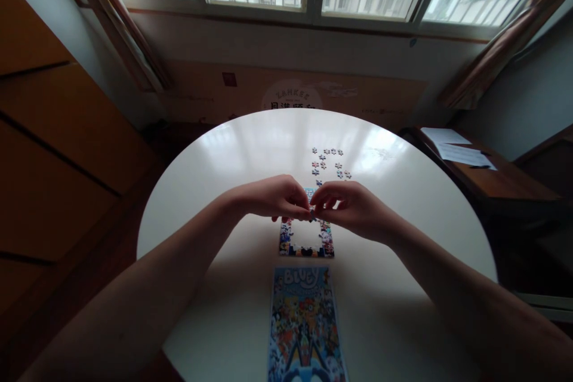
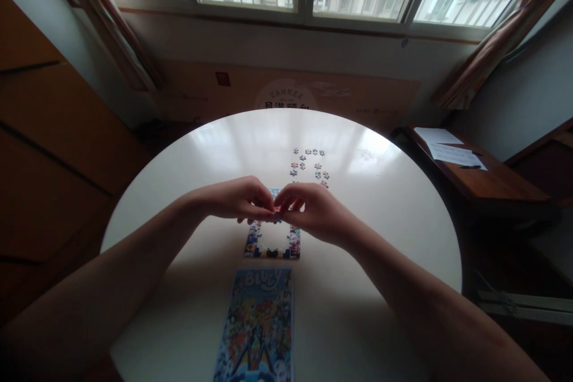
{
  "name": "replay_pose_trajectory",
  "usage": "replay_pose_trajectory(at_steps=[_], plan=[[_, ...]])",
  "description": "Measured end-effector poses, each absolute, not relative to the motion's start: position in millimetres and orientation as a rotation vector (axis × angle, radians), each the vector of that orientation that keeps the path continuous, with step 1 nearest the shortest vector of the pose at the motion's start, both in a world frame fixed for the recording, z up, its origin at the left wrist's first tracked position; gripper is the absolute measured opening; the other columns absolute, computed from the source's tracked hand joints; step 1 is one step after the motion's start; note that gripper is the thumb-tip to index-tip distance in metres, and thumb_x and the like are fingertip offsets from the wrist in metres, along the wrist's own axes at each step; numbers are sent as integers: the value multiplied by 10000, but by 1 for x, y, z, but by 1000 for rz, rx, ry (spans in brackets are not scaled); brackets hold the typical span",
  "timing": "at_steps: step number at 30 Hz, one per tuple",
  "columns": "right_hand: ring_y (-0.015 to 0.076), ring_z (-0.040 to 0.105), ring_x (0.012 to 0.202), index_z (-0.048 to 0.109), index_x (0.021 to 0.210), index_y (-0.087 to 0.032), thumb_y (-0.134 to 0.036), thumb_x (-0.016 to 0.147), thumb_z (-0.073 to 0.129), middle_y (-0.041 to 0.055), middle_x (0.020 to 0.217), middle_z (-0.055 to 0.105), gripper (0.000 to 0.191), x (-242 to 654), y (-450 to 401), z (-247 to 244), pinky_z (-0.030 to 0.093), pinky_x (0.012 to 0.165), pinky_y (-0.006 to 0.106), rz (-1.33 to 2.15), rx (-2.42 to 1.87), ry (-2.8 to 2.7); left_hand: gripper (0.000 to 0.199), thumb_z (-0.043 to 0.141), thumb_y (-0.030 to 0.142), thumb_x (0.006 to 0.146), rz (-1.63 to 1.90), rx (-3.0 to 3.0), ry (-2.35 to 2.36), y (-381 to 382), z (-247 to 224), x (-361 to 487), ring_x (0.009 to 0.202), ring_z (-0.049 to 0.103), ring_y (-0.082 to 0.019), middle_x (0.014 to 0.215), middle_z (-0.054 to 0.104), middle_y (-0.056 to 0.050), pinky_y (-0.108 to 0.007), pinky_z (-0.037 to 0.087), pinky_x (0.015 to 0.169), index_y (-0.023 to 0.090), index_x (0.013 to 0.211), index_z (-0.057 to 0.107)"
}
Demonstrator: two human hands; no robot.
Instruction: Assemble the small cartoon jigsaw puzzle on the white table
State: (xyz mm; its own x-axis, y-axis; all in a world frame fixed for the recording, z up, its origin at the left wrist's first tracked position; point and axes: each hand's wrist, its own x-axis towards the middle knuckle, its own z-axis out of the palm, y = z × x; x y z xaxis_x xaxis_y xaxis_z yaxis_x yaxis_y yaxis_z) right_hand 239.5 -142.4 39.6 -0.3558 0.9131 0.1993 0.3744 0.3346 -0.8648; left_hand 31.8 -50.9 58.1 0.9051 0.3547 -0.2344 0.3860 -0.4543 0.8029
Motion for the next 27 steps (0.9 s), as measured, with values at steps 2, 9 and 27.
replay_pose_trajectory(at_steps=[2, 9, 27], plan=[[124, 669, 748, 732, 902, -169, -193, 815, 704, 24, 842, 736, 94, 240, -142, 39, 550, 676, 254, 953, -1157, -1933, 263, 680, 380, 871, -76, 2081, 516, -50, 58, 32, 550, 623, -117, 659, 692, -38, -191, 476, 471, 136, 893, 775], [90, 613, 625, 729, 940, -152, -200, 790, 695, 26, 813, 713, 161, 240, -143, 42, 481, 501, 184, 1139, -1252, -1895, 288, 648, 400, 878, -127, 2066, 507, -50, 60, 32, 580, 607, -119, 681, 674, -31, -205, 448, 491, 135, 903, 758], [116, 628, 750, 782, 967, -186, -130, 761, 628, 10, 855, 734, 262, 232, -146, 29, 461, 641, 205, 1257, -1300, -2166, 311, 735, 500, 714, -451, 2583, 755, -66, 68, 31, 575, 490, -143, 654, 609, -17, -298, 309, 538, 196, 730, 672]])
